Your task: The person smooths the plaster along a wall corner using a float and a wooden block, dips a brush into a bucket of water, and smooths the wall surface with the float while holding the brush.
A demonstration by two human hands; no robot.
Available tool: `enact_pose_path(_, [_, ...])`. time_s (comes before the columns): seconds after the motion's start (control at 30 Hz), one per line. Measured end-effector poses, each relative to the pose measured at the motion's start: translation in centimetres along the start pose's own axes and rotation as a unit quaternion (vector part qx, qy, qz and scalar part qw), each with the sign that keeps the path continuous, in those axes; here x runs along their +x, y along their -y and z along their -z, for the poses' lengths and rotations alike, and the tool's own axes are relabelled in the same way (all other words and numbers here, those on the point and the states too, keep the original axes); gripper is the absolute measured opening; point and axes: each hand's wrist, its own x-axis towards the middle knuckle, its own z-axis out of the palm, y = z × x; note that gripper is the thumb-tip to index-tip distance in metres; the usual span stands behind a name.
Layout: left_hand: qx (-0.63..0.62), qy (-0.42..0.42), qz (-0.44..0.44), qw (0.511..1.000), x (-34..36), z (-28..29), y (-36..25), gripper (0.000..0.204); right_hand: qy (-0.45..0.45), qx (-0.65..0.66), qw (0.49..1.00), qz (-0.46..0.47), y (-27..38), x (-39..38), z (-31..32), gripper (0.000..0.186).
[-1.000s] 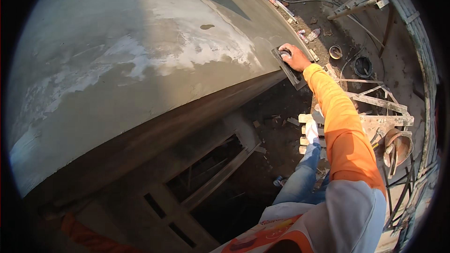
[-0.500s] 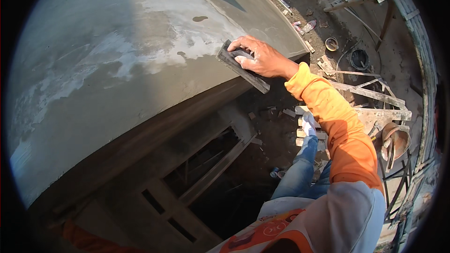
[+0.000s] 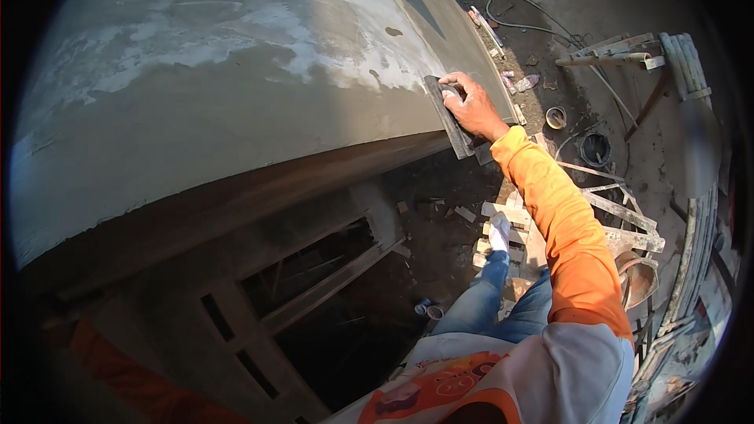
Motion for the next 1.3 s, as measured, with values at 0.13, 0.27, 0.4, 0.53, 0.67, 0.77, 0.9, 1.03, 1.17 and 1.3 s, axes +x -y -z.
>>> enact_pose_path(0.13, [-0.015, -0.015, 0.003, 1.0, -1.0, 0.8, 1.9, 0.031, -0.029, -0.012, 0.999, 0.03, 13.3, 0.5, 0.2, 0.026])
enact_pose_path(0.27, [-0.021, -0.023, 0.0, 1.0, -1.3, 2.0, 2.7, 0.03, -0.06, -0.001, 0.988, 0.144, 27.0, 1.7, 0.0, 0.025])
enact_pose_path(0.4, [-0.009, -0.036, -0.001, 0.999, -1.8, 3.7, 2.6, 0.03, 0.08, 0.056, 0.989, 0.11, 44.5, 1.5, 0.8, 0.032])
enact_pose_path(0.53, [-0.014, -0.04, 0.0, 0.999, -1.7, 3.0, 3.1, 0.029, 0.053, 0.013, 0.974, 0.22, 50.6, 0.4, 2.3, 0.03])
enact_pose_path(0.67, [-0.048, -0.038, -0.008, 0.998, -2.4, -2.8, 4.2, 0.029, -0.027, -0.034, 0.965, 0.257, 45.1, 0.3, 3.9, 0.028])
enact_pose_path(0.77, [-0.001, -0.065, -0.006, 0.998, -2.3, 2.9, 1.9, 0.028, -0.062, 0.002, 0.976, 0.211, 30.9, 0.5, -0.4, 0.024])
enact_pose_path(0.9, [-0.006, -0.082, -0.019, 0.996, -2.7, 1.0, 0.6, 0.028, -0.018, -0.063, 0.998, -0.002, 6.8, 0.6, 0.5, 0.024])
enact_pose_path(1.03, [-0.011, -0.097, -0.026, 0.995, -3.4, -1.1, 0.3, 0.028, -0.033, -0.069, 0.993, -0.085, -0.4, 4.4, 3.8, 0.028])
enact_pose_path(1.17, [0.005, -0.118, -0.032, 0.993, -5.8, -3.8, -2.9, 0.028, 0.032, -0.016, 0.999, 0.036, 15.0, 6.1, 2.6, 0.027])
enact_pose_path(1.3, [-0.077, -0.107, -0.006, 0.991, -9.9, -13.4, -6.2, 0.028, 0.074, 0.045, 0.955, 0.284, 35.2, 6.6, 3.3, 0.027])
